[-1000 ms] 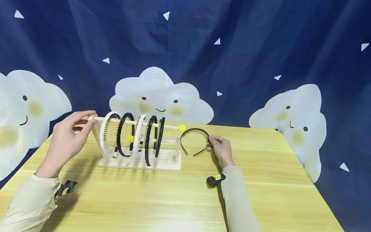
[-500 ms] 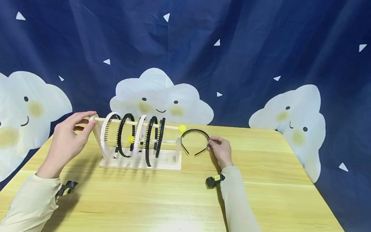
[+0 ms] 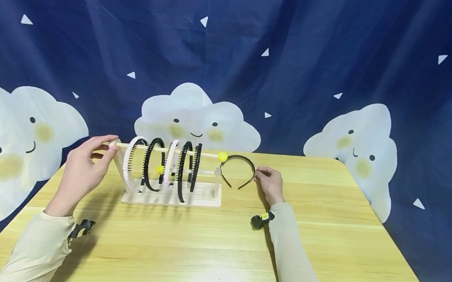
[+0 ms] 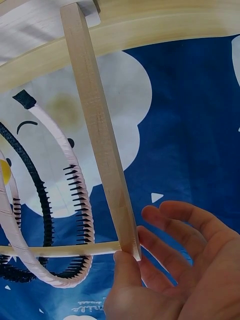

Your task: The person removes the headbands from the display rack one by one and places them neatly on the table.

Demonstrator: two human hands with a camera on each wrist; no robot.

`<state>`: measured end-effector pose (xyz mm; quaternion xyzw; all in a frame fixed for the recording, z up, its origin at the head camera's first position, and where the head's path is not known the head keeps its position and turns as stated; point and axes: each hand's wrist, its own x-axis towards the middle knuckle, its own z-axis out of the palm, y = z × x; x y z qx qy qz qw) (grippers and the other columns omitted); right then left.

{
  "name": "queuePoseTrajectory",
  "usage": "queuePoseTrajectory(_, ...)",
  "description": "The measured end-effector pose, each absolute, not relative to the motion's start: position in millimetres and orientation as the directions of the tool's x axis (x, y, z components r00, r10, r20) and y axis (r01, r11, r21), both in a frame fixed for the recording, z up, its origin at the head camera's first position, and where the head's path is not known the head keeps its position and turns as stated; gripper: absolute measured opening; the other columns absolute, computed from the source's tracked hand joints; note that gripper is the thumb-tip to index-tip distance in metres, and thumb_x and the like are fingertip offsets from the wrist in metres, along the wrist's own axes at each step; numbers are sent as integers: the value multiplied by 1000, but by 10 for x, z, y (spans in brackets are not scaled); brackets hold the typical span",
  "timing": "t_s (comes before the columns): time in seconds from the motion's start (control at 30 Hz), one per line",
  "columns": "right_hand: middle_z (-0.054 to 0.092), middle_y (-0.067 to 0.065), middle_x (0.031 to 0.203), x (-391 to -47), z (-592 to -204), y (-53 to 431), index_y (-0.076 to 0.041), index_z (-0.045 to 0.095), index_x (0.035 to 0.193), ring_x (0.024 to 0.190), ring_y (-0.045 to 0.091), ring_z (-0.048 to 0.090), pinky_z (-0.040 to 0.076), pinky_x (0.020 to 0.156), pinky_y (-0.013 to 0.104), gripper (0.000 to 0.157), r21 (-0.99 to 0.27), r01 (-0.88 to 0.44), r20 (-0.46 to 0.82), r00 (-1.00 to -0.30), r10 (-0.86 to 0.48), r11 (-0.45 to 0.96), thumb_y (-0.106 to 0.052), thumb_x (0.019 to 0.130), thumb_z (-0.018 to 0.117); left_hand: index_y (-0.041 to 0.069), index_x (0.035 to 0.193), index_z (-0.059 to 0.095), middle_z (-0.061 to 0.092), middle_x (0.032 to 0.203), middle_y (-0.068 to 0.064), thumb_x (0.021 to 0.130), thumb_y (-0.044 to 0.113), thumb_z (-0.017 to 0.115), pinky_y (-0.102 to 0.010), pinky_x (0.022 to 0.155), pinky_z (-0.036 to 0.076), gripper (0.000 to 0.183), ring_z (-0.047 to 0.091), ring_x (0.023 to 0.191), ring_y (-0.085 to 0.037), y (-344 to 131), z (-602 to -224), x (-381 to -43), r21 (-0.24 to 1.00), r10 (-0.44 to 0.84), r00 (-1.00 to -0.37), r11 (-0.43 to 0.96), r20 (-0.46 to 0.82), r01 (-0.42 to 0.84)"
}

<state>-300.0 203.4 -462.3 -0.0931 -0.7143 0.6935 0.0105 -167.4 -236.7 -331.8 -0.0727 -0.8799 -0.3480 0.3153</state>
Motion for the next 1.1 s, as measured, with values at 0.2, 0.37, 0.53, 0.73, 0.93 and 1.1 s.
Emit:
queuePoseTrajectory(0.2,66,9,107,-3009,-4636,2031,14,60,129,84,7,67,58,80,19,32,-993,121,-119,-981,153,2,2,100,61,9,129,70,70,123,-15,102,19,65,-13,77,44,29,69,96,-32,-2364,-3326,-1674,566,-95,-794,752,600,338)
queuePoseTrajectory(0.37,65,11,111,-3003,-4632,2033,14,59,131,86,7,67,58,81,19,33,-991,134,-132,-980,150,6,1,101,60,8,128,70,71,122,-14,102,17,65,-14,78,45,28,68,96,-30,-2360,-3328,-1666,565,-92,-792,750,604,344)
queuePoseTrajectory(0.53,64,15,119,-2989,-4600,2062,13,54,137,91,8,68,57,87,21,39,-988,145,-150,-982,119,-46,0,101,60,8,128,70,71,122,-14,102,16,65,-13,78,44,28,67,97,-29,-2360,-3324,-1662,564,-88,-789,747,608,351)
queuePoseTrajectory(0.73,63,16,125,-2944,-4501,2119,10,49,143,95,9,69,56,95,27,45,-986,161,-165,-982,94,-47,-6,103,60,8,128,70,70,122,-13,102,16,64,-13,78,45,28,67,97,-28,-2364,-3316,-1664,560,-90,-790,754,607,344)
queuePoseTrajectory(0.93,63,5,115,-2896,-4300,2128,9,48,141,98,8,65,52,104,36,44,-993,108,-113,-988,110,-49,-7,102,61,8,129,70,70,123,-14,102,17,64,-16,78,46,29,67,97,-29,-2359,-3313,-1674,557,-83,-791,753,607,349)
queuePoseTrajectory(1.1,65,-2,106,-2848,-4117,2104,4,55,133,97,7,63,56,98,32,34,-997,51,-58,-991,117,-66,-6,102,62,7,128,70,70,123,-15,102,16,65,-8,77,41,28,66,97,-30,-2360,-3316,-1672,559,-83,-788,749,610,354)
